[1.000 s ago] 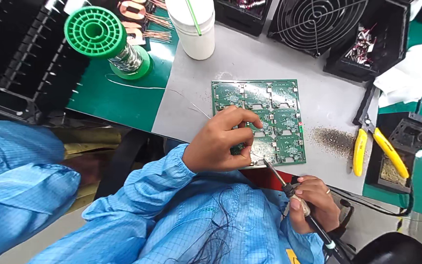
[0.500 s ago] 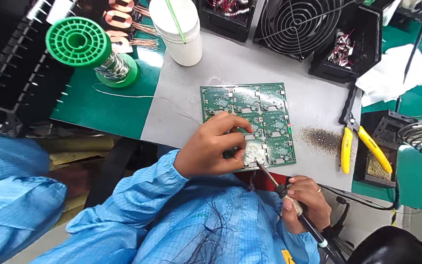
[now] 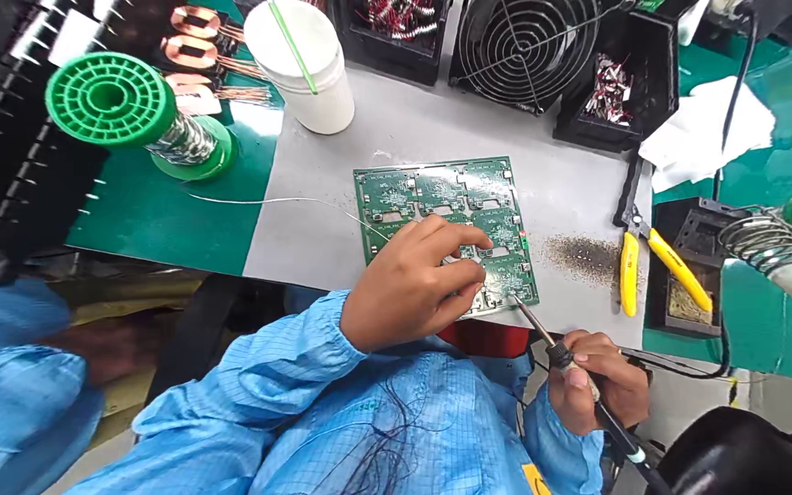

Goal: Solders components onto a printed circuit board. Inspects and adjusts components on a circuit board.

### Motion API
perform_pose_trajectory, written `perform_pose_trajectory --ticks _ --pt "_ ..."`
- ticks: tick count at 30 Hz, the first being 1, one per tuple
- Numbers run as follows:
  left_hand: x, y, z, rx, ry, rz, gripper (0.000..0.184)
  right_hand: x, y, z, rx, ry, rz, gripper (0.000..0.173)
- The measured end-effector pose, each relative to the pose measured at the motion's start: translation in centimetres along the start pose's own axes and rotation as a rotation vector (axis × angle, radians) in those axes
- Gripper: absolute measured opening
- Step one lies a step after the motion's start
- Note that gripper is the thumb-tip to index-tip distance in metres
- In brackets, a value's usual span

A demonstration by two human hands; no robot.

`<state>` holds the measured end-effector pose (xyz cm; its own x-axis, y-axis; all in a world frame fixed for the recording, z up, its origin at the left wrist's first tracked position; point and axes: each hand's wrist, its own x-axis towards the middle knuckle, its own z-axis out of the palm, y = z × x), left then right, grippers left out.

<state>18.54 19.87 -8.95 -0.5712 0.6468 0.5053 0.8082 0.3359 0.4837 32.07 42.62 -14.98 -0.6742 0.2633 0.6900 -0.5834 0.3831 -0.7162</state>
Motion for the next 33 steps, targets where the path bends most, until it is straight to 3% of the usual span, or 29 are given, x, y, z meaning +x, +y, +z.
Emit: perform_pose_trajectory --ticks 33 --pt "1.1 0.1 0.8 -0.018 -0.087 0.047 0.023 -0.1 0.3 -0.1 -0.103 -0.004 -0.041 0.015"
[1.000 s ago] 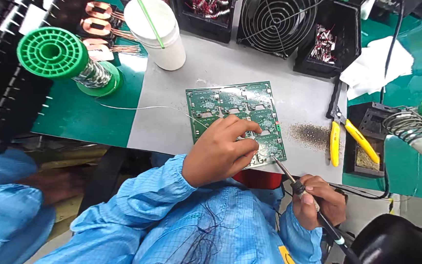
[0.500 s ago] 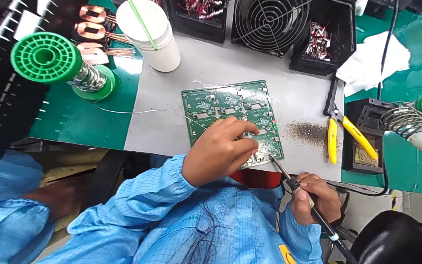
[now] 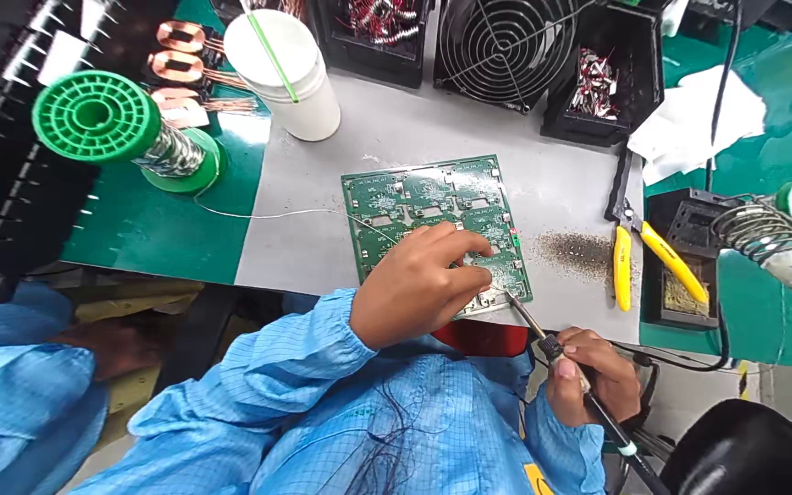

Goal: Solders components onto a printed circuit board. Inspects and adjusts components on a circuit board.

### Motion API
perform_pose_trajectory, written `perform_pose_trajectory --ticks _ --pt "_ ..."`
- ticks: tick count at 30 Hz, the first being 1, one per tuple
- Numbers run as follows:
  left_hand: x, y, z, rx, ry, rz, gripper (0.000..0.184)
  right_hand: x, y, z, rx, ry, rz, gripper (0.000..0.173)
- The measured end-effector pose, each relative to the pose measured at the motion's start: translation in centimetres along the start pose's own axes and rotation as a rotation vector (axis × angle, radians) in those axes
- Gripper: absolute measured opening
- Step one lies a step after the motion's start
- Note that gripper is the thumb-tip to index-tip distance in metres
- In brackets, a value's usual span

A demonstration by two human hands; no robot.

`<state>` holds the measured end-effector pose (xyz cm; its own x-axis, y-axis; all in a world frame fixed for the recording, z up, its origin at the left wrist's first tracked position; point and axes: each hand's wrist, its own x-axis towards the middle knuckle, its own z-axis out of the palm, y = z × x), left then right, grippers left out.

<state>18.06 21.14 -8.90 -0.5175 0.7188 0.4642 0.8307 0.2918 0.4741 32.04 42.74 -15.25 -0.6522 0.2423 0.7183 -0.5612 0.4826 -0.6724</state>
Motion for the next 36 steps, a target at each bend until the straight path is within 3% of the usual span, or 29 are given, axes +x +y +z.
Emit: perform_pose_trajectory --ticks 7,11,14,21,25,32,36 --pt "-0.1 0.2 -0.3 -0.006 0.043 -0.006 0.023 -0.1 0.0 0.1 0.034 0.031 0.024 0.015" --pt "-1.6 0.3 -2.5 -0.060 0.129 -0.031 0.021 0.1 -0.2 0.2 0.106 0.106 0.092 0.019" --pt "-4.4 -0.1 -4.7 -0.142 0.097 -0.015 0.022 0.1 -0.1 0.5 0.065 0.143 0.096 0.021" --pt "-10.7 -0.6 -7.2 -0.141 -0.016 -0.080 0.048 1.0 -0.1 1.5 0.004 0.192 0.087 0.019" --pt "-11.9 -0.3 -5.2 -0.010 0.103 -0.110 0.032 1.7 -0.9 1.7 0.054 0.241 0.133 0.013" --pt "-11.5 -1.4 -3.1 0.169 0.209 0.162 0.009 3.7 -2.4 -1.9 -0.091 0.363 0.093 0.015" --pt "-11.0 -1.7 -3.0 0.187 0.243 0.225 0.010 5.5 -3.1 -5.9 -0.272 0.506 0.015 0.013"
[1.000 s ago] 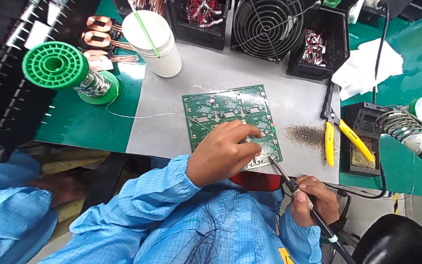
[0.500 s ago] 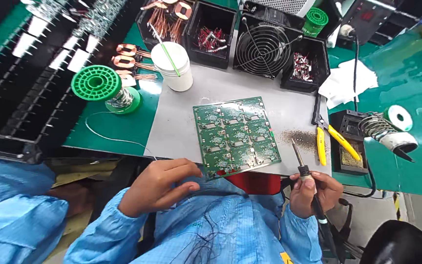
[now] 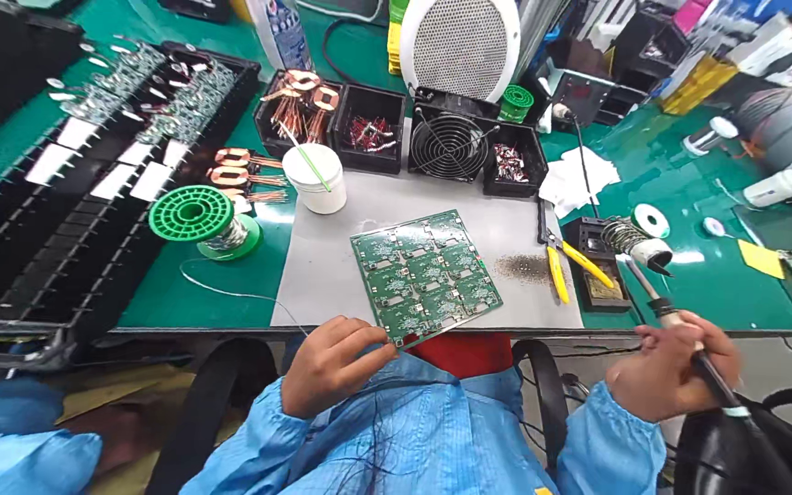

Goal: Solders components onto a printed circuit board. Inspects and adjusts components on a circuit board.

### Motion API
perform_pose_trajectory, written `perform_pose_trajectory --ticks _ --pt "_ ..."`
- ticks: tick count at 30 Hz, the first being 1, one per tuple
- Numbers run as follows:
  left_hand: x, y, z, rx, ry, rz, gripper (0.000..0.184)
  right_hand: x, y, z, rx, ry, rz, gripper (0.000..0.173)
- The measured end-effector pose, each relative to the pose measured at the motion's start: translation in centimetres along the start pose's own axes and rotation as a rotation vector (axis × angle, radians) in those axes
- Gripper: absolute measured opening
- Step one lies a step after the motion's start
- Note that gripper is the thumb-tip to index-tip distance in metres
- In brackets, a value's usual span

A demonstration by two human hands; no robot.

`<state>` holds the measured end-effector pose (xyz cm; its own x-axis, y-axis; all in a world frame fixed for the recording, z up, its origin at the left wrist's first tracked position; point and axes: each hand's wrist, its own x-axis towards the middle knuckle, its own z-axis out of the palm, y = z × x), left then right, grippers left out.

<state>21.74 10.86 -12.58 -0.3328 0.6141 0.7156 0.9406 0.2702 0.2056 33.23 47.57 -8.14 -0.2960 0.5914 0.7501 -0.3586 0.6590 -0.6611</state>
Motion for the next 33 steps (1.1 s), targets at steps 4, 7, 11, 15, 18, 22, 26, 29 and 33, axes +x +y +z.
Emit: perform_pose_trajectory --ticks 4,7,11,15,18,22,26,29,33 --pt "0.2 -0.2 0.1 0.016 0.011 0.054 0.009 4.4 0.1 -3.4 -0.081 0.108 -0.052 0.027" --pt "0.6 -0.1 -0.3 0.042 0.008 0.081 0.010 6.3 0.1 -4.8 -0.236 0.069 -0.069 0.025" --pt "1.8 0.0 -1.0 0.072 0.040 0.118 0.009 7.5 1.0 -4.5 -0.394 -0.010 -0.047 0.032" --pt "3.2 0.0 -1.9 0.118 0.134 0.158 0.005 7.7 3.4 -2.3 -0.471 -0.137 0.092 0.038" --pt "4.5 -0.4 -2.3 0.152 0.281 0.167 0.003 7.3 5.1 0.1 -0.441 -0.139 0.159 0.041" --pt "6.3 -1.1 -2.4 0.117 0.441 0.073 0.009 4.8 5.2 2.2 -0.133 0.113 0.226 0.038" --pt "7.5 -0.8 -3.1 0.038 0.527 -0.024 0.010 -2.1 0.3 5.1 0.312 0.016 0.381 0.009" --pt "7.4 0.9 -2.6 0.021 0.546 -0.055 0.008 -7.1 -4.1 7.7 0.468 -0.404 0.382 0.034" --pt "6.1 3.8 0.1 0.134 0.486 0.098 0.005 -7.9 -7.8 9.1 0.700 -0.551 0.446 0.081"
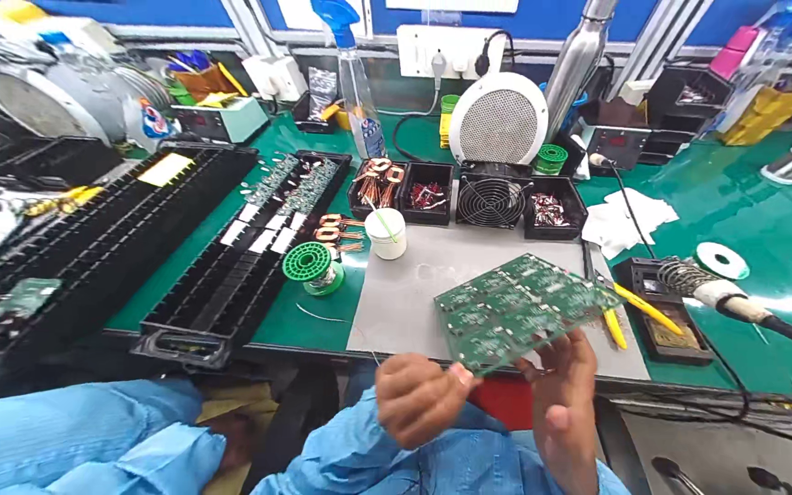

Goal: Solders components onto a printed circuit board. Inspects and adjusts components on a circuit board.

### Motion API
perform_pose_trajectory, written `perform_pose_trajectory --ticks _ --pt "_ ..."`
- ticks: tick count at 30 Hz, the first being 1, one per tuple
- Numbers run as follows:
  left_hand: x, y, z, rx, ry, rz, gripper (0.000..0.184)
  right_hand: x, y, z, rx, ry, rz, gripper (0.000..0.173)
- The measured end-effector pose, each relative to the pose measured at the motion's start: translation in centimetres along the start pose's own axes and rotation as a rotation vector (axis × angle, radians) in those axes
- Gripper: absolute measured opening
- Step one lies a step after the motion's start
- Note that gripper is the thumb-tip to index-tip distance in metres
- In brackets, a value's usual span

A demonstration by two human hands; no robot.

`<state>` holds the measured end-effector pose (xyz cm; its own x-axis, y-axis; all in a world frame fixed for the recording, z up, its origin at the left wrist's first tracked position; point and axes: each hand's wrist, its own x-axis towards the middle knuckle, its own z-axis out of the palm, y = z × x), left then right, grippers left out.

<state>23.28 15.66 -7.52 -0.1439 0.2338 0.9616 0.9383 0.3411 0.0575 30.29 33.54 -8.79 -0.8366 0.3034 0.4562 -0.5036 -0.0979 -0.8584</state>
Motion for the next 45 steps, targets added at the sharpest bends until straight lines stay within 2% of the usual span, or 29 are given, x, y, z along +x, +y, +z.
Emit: perform_pose_trajectory --ticks 2,3,5,8,11,14,16,18,22,26,29,33,36,37,39,42,45 --pt "-0.9 1.1 1.0 0.012 0.003 0.096 0.007 0.5 -0.8 0.2 -0.021 0.072 -0.068 0.069" --pt "-1.2 1.4 1.4 -0.001 0.002 0.125 0.007 0.7 -1.0 0.2 -0.100 0.114 -0.122 0.060" --pt "-1.8 1.9 2.3 -0.041 0.018 0.156 0.007 1.1 -1.2 -0.3 -0.263 0.143 -0.248 0.052" --pt "-2.1 2.4 3.3 -0.064 0.038 0.181 0.007 1.6 -1.5 -0.6 -0.312 0.170 -0.302 0.053" --pt "-2.2 2.7 4.3 -0.120 0.012 0.201 0.004 2.1 -1.4 -0.3 -0.331 0.288 -0.301 0.056" --pt "-2.3 2.2 5.2 -0.231 -0.160 0.158 0.010 2.2 -0.9 -0.8 -0.480 0.325 -0.426 0.049" --pt "-2.7 1.7 5.0 -0.261 -0.229 0.091 0.012 1.9 -0.3 -1.8 -0.687 0.223 -0.565 0.038" --pt "-3.4 1.1 4.3 -0.247 -0.207 0.001 0.007 2.1 0.3 -2.4 -0.804 0.050 -0.706 0.025" --pt "-4.6 0.2 1.1 -0.180 -0.088 -0.239 0.015 2.0 1.2 -2.6 -0.825 -0.307 -0.822 0.021" --pt "-5.0 -1.4 -2.0 -0.392 -0.041 -0.556 0.024 2.3 1.7 -2.1 -0.903 -0.585 -0.817 0.021" --pt "-5.9 -2.8 -3.0 -0.334 -0.117 -0.638 0.027 2.5 2.2 -2.1 -0.963 -0.695 -0.789 0.022" --pt "-5.1 -3.2 -3.5 -0.057 -0.339 -0.553 0.028 2.9 2.8 -3.2 -0.942 -0.704 -0.671 0.022" --pt "-4.2 -3.3 -3.3 0.082 -0.485 -0.453 0.028 2.5 3.0 -4.8 -0.873 -0.632 -0.529 0.017" --pt "-3.9 -3.5 -3.2 0.096 -0.532 -0.424 0.027 2.4 3.1 -5.3 -0.879 -0.591 -0.497 0.016" --pt "-3.3 -3.9 -2.9 0.086 -0.621 -0.365 0.028 2.4 3.3 -6.4 -0.934 -0.552 -0.459 0.024" --pt "-2.2 -5.0 -2.9 0.038 -0.746 -0.247 0.027 2.3 3.6 -7.3 -0.994 -0.566 -0.425 0.035" --pt "-1.2 -5.9 -2.9 0.009 -0.827 -0.140 0.025 2.6 3.6 -7.6 -0.989 -0.592 -0.416 0.030"
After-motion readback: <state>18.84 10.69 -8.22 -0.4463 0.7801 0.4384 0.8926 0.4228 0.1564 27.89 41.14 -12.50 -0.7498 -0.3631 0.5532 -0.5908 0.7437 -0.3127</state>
